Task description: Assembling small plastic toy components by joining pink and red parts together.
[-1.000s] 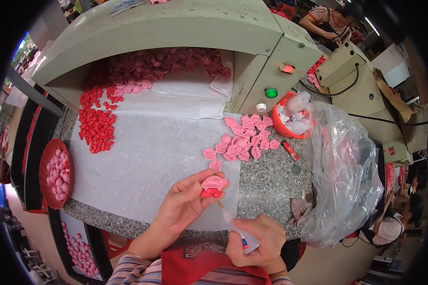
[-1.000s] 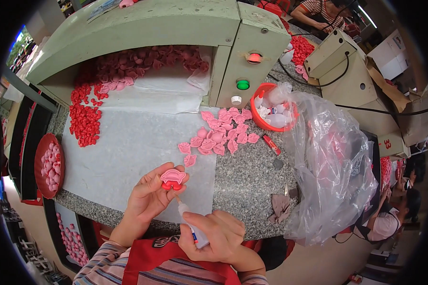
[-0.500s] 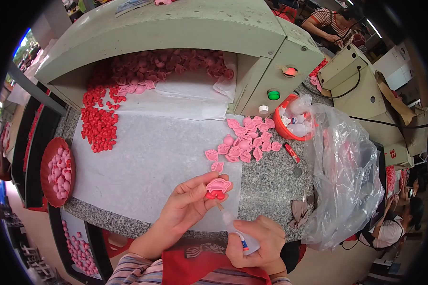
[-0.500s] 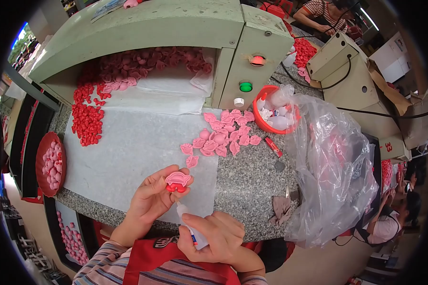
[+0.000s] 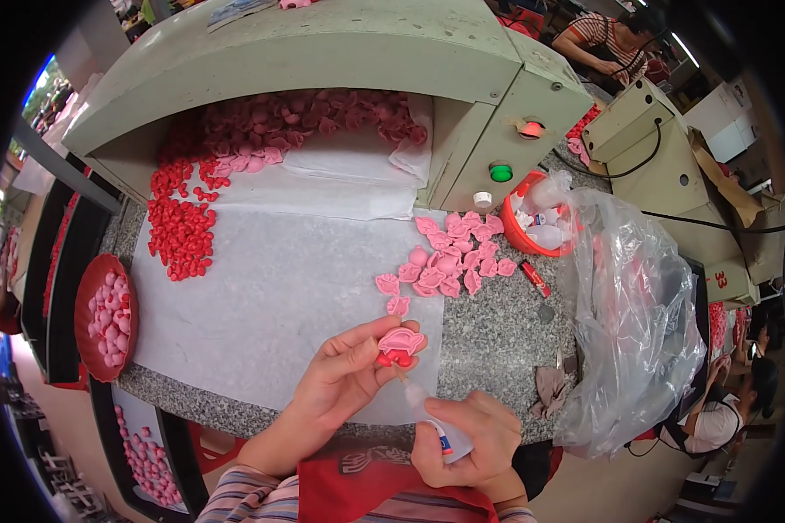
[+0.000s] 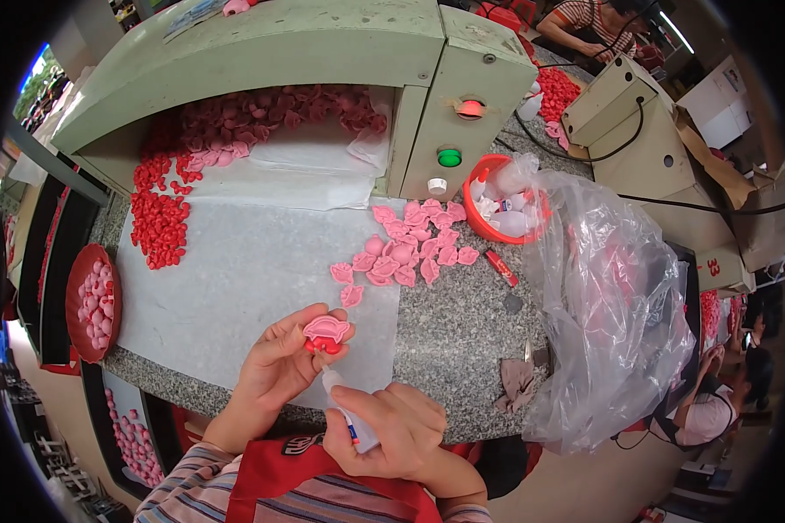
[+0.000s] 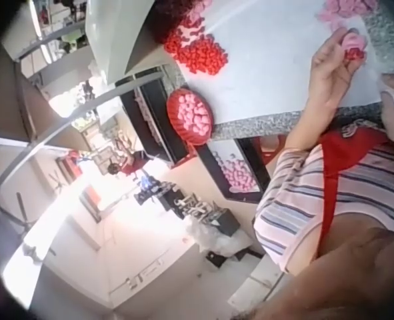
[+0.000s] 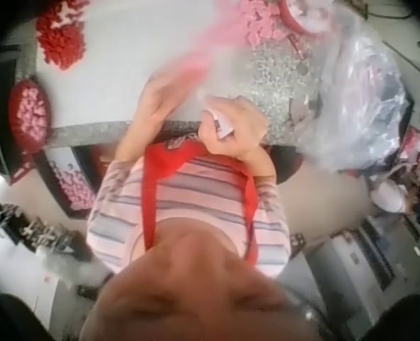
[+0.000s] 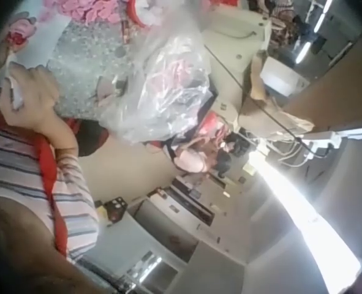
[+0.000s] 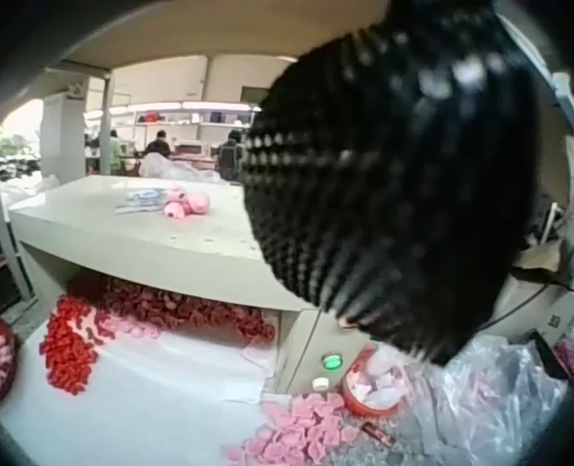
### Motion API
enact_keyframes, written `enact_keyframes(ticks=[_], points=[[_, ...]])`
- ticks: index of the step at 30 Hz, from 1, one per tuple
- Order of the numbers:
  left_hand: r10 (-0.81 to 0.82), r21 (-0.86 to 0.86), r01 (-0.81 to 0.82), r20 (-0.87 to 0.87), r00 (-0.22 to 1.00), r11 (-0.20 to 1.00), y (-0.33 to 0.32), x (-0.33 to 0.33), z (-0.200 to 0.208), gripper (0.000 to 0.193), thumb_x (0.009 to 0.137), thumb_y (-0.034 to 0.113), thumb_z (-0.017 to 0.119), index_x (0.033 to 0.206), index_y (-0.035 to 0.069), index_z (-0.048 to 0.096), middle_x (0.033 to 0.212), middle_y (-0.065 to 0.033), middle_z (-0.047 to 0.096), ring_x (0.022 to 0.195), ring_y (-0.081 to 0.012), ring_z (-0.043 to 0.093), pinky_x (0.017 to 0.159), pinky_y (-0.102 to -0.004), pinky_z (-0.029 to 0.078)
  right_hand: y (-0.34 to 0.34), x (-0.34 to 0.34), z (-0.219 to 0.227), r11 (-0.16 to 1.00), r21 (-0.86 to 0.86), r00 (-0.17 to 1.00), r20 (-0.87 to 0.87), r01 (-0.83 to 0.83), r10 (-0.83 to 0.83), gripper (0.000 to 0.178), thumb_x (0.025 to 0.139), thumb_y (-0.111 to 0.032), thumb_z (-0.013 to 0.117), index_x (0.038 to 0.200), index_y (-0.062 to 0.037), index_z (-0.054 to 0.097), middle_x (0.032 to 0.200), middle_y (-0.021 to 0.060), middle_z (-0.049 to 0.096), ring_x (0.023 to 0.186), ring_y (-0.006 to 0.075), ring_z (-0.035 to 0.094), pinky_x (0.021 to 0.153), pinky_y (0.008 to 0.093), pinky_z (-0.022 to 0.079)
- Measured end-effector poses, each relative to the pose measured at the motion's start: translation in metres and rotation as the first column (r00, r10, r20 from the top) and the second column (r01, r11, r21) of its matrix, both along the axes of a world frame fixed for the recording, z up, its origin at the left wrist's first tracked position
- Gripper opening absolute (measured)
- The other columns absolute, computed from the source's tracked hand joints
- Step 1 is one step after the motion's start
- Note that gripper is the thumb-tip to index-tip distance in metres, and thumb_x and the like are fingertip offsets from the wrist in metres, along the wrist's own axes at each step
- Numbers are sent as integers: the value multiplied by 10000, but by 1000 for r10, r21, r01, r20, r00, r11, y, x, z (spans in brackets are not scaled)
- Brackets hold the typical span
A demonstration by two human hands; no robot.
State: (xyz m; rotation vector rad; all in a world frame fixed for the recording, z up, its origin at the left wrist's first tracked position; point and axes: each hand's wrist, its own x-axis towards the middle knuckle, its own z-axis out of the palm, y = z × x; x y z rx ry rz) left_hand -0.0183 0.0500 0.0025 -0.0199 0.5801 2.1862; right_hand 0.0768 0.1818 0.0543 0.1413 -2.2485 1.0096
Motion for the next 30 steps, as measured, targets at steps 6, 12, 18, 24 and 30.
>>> enact_keyframes(ticks=[6,12,18,24,30], points=[[10,-10,-9,15,1000,1000,1,-1,0,372,853,130,537,1192,-11,473,1215,-183,482,1127,-329,478,935,-410,430,3,3,0,1000,18,1000,-20,4,-3,319,590,-40,658,899,-22,581,570,16,538,388,133,432,373,224,333],[46,-31,-44,52,998,999,1,-2,-4,359,854,109,530,1182,-24,472,1210,-193,480,1126,-332,477,936,-412,432,20,13,-19,951,-137,957,-42,278,-286,317,667,-29,636,960,67,563,733,133,615,536,164,567,524,252,481],[49,-12,-48,90,995,999,1,-2,-7,344,857,85,515,1180,-25,471,1216,-203,469,1128,-334,474,935,-407,435,105,12,-88,582,-576,818,362,574,-448,302,766,-52,627,1043,44,554,925,79,590,785,116,557,705,244,451],[34,-11,-33,111,993,999,4,-1,-8,348,859,87,511,1185,-25,463,1223,-201,461,1132,-332,470,941,-404,431,163,21,-142,601,-217,631,408,769,-660,343,705,-18,664,1036,3,575,907,51,606,784,105,554,677,234,437],[39,-9,-38,142,989,999,2,-7,-10,354,856,90,515,1184,-28,455,1226,-196,459,1139,-330,465,944,-402,428,116,14,-92,501,215,419,333,838,-844,322,696,-36,668,1006,-31,581,846,64,588,738,175,564,636,268,454]])
